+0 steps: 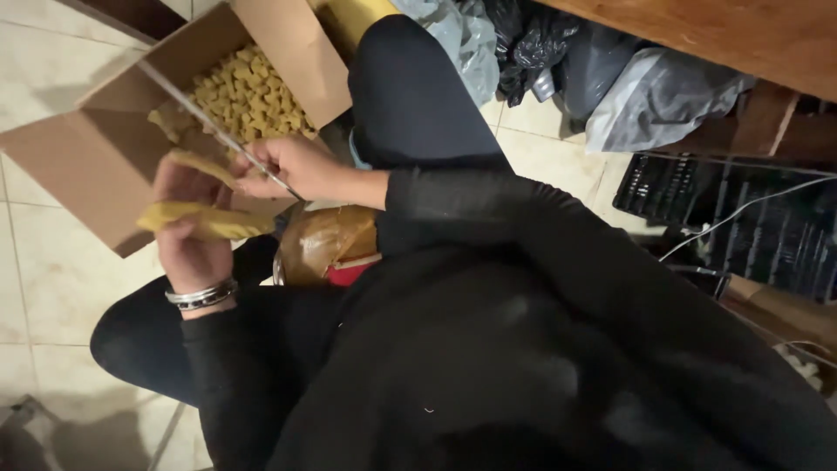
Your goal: Cutting a piece of foam into small cubes and collecting them in a box.
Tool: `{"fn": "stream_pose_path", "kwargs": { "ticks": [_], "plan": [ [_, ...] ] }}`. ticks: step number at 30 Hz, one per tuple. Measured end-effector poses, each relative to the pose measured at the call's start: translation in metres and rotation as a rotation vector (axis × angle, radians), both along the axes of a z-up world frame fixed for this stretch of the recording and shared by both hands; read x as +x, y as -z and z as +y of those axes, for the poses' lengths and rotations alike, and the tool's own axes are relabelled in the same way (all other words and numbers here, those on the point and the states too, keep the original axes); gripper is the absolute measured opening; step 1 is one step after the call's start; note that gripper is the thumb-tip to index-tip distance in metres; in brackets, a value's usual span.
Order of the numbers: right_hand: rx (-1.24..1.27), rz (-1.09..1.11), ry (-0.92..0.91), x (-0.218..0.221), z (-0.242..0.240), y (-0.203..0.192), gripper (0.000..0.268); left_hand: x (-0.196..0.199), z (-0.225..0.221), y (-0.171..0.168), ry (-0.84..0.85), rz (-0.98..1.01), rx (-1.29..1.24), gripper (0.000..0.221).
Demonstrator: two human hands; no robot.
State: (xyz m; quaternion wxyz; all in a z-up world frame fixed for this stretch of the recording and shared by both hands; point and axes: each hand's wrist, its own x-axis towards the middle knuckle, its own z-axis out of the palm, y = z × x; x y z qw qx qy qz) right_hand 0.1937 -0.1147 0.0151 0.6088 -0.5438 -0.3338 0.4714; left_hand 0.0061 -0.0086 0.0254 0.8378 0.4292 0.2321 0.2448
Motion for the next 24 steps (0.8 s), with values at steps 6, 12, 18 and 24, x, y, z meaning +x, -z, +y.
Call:
{"fn": "stream_pose_path", "kwargs": {
  "ticks": [6,12,18,24],
  "plan": [
    [-0.119,0.643,0.121,0.061,-0.021,-0.046,0.055,-0.011,0.01,0.001,-0.236,0.063,-0.188,0.056],
    [0.367,1.135,0.144,0.184,-0.11,-0.015,0.013,0.0,0.007,-0.01,-0.338,0.014,-0.276,0.034],
    [-0.102,0.873,0.708,0.239,-0.177,0.103,0.012,0.005,0.009,0.01,-0.477,0.144,-0.345,0.046],
    [-0.401,0.411,0.677,0.247,-0.176,0.162,0.026,0.001,0.011,0.036,-0.519,0.406,-0.278,0.054]
  ]
}}
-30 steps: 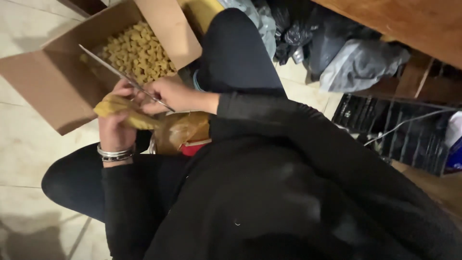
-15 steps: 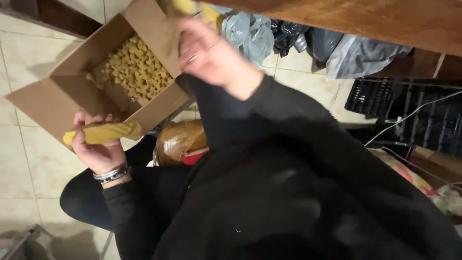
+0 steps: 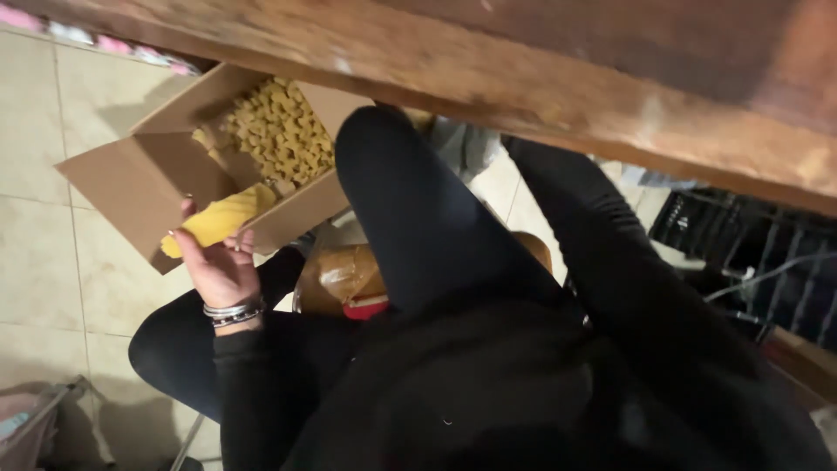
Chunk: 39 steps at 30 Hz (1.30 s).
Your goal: Cutting a piece of foam into small cubes and collecting them in a box.
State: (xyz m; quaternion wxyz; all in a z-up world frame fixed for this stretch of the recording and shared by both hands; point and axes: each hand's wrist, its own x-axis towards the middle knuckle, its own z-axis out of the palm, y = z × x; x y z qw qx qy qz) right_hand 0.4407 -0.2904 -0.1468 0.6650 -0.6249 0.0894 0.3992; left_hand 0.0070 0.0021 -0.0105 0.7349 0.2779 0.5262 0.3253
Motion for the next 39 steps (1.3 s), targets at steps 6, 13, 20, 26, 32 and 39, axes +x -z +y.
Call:
{"fn": "stream_pose_path", "kwargs": {
  "ticks": [6,13,20,26,32,39],
  "plan": [
    [-0.364,-0.375,-0.168,0.014,0.016,0.033,0.041,0.004,-0.004,0.0,0.032,0.014,0.017,0.053],
    [-0.842,-0.79,-0.364,0.006,-0.024,0.08,0.058,0.005,-0.009,-0.009,0.077,0.041,0.025,0.054],
    [-0.179,-0.812,-0.422,0.0,-0.002,0.024,0.018,0.016,-0.015,-0.03,0.214,-0.344,0.285,0.051],
    [-0.018,-0.971,-0.38,-0.029,0.07,-0.16,0.024,0.014,-0.014,-0.033,0.221,-0.465,0.403,0.074],
    [0.309,-0.901,-0.629,-0.134,0.14,-0.244,0.015,0.012,-0.001,-0.02,0.206,-0.541,0.432,0.081],
    [0.223,-0.528,-1.047,-0.21,0.169,-0.205,0.051,0.019,-0.002,-0.017,0.227,-0.59,0.456,0.085]
  ]
}}
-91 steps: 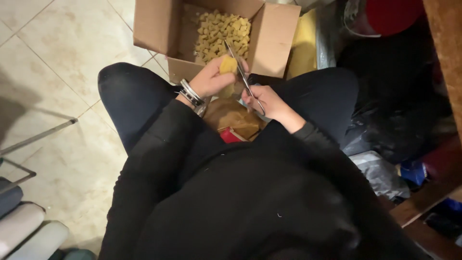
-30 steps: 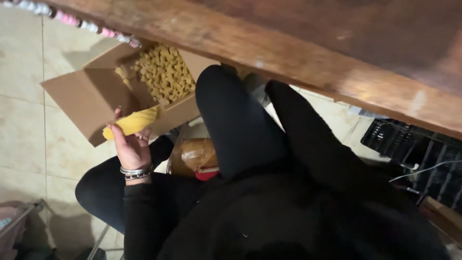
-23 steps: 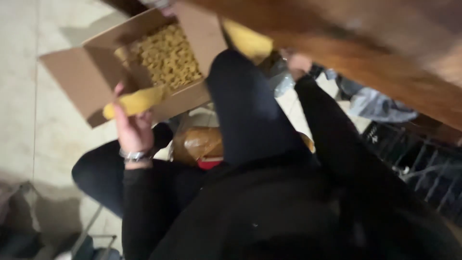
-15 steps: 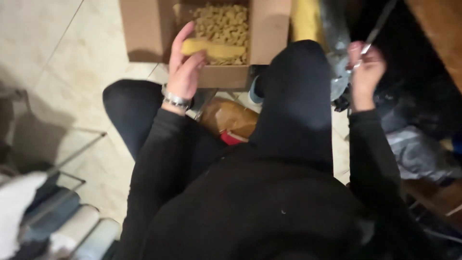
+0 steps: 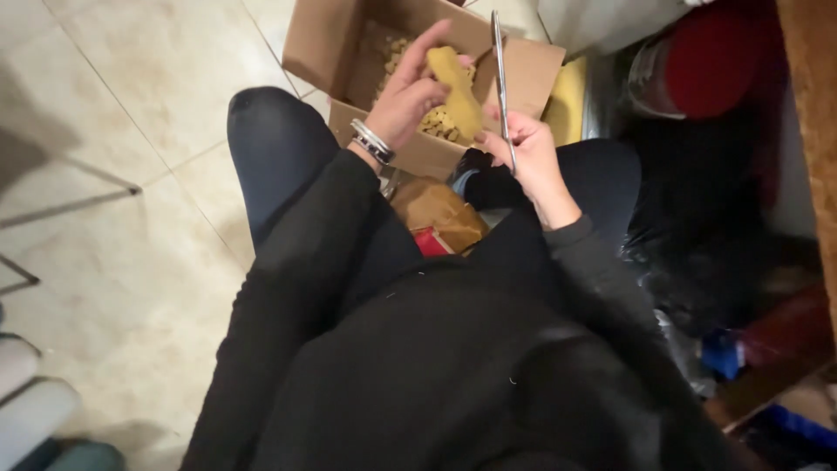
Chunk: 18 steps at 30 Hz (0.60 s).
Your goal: Cutting a piece of foam into small cubes and collecting them in a box.
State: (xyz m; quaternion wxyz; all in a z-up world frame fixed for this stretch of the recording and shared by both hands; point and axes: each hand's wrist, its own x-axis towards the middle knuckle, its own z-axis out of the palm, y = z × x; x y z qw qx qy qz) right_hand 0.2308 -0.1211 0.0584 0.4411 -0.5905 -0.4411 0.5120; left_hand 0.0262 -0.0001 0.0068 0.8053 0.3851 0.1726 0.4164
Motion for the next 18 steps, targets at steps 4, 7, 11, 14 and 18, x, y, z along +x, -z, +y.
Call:
{"fn": "stream_pose_path", "kwargs": {
  "ticks": [4,7,11,14,18],
  "plan": [
    [-0.065,0.03,0.083,-0.005,0.0,0.007,0.02,0.007,-0.005,-0.009,0.043,-0.034,0.158,0.079],
    [-0.052,0.073,0.199,-0.009,0.0,-0.004,0.026,0.017,-0.004,-0.005,0.059,0.033,0.156,0.077],
    [0.019,0.064,0.233,-0.008,0.002,-0.013,0.028,0.019,-0.005,-0.017,0.17,0.177,0.265,0.08],
    [0.064,-0.068,0.162,-0.012,0.003,-0.024,0.027,0.014,-0.006,-0.023,0.185,0.119,0.239,0.076],
    [0.065,-0.115,0.151,-0.015,0.005,-0.032,0.027,0.013,-0.005,-0.022,0.16,0.116,0.307,0.064]
  ]
}}
